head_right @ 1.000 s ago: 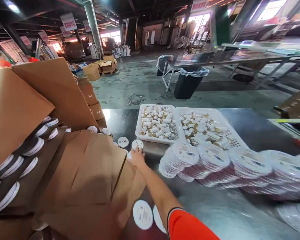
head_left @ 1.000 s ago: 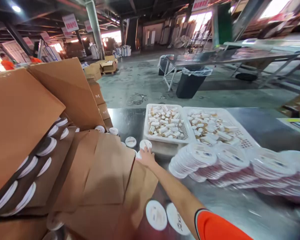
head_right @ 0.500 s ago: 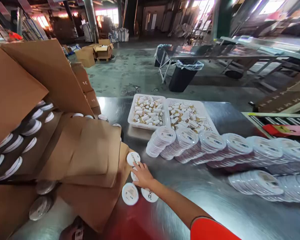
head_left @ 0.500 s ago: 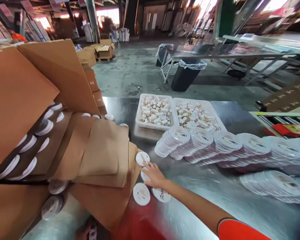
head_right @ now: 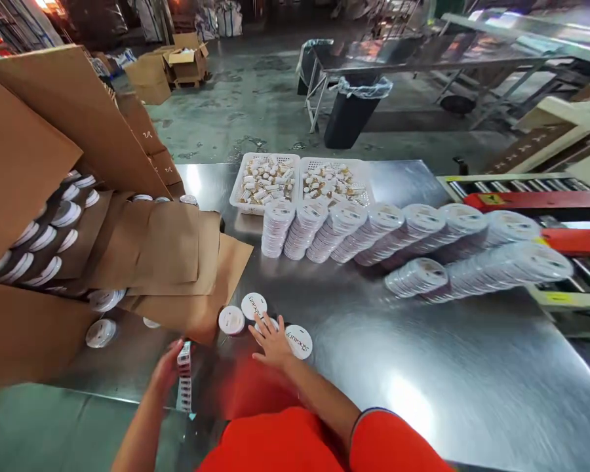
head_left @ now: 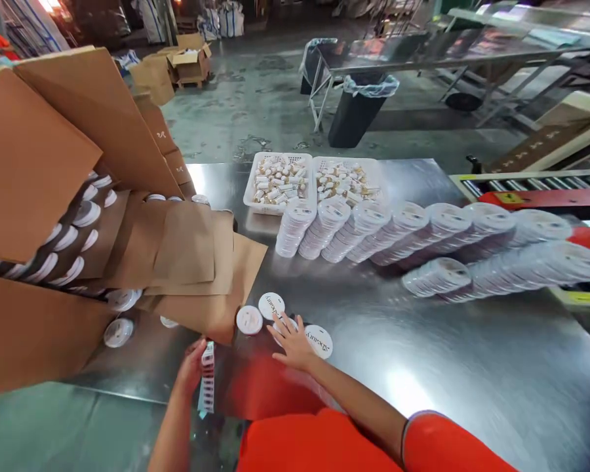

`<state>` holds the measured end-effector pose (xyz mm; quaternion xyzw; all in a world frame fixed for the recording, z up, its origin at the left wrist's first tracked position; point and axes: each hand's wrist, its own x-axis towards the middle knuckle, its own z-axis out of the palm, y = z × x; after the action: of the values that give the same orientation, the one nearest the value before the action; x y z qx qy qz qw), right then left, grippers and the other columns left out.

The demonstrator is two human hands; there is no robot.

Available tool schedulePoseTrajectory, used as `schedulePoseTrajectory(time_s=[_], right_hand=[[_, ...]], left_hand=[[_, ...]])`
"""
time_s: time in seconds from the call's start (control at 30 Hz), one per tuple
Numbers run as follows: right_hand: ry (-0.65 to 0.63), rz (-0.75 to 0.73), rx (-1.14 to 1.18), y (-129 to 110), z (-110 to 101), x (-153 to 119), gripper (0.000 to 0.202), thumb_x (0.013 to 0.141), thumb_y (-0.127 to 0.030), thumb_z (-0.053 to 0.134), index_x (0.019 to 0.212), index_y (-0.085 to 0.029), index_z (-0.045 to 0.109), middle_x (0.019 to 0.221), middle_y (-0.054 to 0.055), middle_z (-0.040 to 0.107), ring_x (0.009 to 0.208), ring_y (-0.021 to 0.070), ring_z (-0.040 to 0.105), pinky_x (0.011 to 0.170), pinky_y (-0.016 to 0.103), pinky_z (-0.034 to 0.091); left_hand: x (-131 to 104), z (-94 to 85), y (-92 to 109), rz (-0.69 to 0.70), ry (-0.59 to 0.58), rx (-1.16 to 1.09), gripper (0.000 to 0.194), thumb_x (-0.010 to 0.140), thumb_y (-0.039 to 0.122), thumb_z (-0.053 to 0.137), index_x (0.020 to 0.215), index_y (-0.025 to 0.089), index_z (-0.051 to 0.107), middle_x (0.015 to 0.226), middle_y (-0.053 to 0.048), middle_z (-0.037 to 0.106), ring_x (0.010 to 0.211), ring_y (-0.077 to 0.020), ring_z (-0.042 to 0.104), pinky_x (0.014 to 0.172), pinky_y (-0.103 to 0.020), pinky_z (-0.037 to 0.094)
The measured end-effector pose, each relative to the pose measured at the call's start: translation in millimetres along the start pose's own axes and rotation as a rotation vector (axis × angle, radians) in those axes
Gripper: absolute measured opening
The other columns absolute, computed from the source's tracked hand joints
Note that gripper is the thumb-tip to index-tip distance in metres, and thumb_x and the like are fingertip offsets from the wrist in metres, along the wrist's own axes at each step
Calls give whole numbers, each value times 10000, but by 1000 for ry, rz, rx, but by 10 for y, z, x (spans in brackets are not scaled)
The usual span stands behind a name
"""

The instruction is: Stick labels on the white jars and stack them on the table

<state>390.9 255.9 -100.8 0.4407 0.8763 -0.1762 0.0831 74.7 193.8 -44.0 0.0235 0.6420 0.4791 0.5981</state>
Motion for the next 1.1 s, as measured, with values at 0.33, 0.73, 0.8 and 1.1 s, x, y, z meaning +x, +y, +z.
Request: schedulePoseTrajectory(time_s=[0.33,0.73,0.8,1.1], right_hand=[[141,-31,9,-479,-13,130,721,837,-263,607,1521,-209,389,1639,106,231,1499,398,185,1176,659,168],[45,-313,127,-487,402,-555,443,850,-259,685,1272,-139,626,1471,162,507,1455,324,323,1197,560,230],[78,-324,180,-482,418,-581,367,835,-146,662,1202,-125,658,1376,173,581,1400,284,414,1184,500,292],[232,-120,259,-261,200,-676,453,840,-101,545,1289,-141,587,1448,149,514,1429,280,362,1203,476,261]], left_hand=[[-703,-580,-661,98,98,168,535,390,524,887,783,170,804,816,-92,779,755,-270,715,699,-361,568],[-943,-719,-1086,319,-14,620,547,658,688,680,791,171,798,1123,-171,756,920,-338,733,818,-438,600],[-875,-522,-1117,364,-98,727,468,707,626,659,637,172,749,1201,-184,722,1023,-344,709,846,-432,596],[-652,460,-1162,842,-633,1749,188,836,166,588,699,191,714,1514,-43,508,1469,-329,346,1204,-559,279]])
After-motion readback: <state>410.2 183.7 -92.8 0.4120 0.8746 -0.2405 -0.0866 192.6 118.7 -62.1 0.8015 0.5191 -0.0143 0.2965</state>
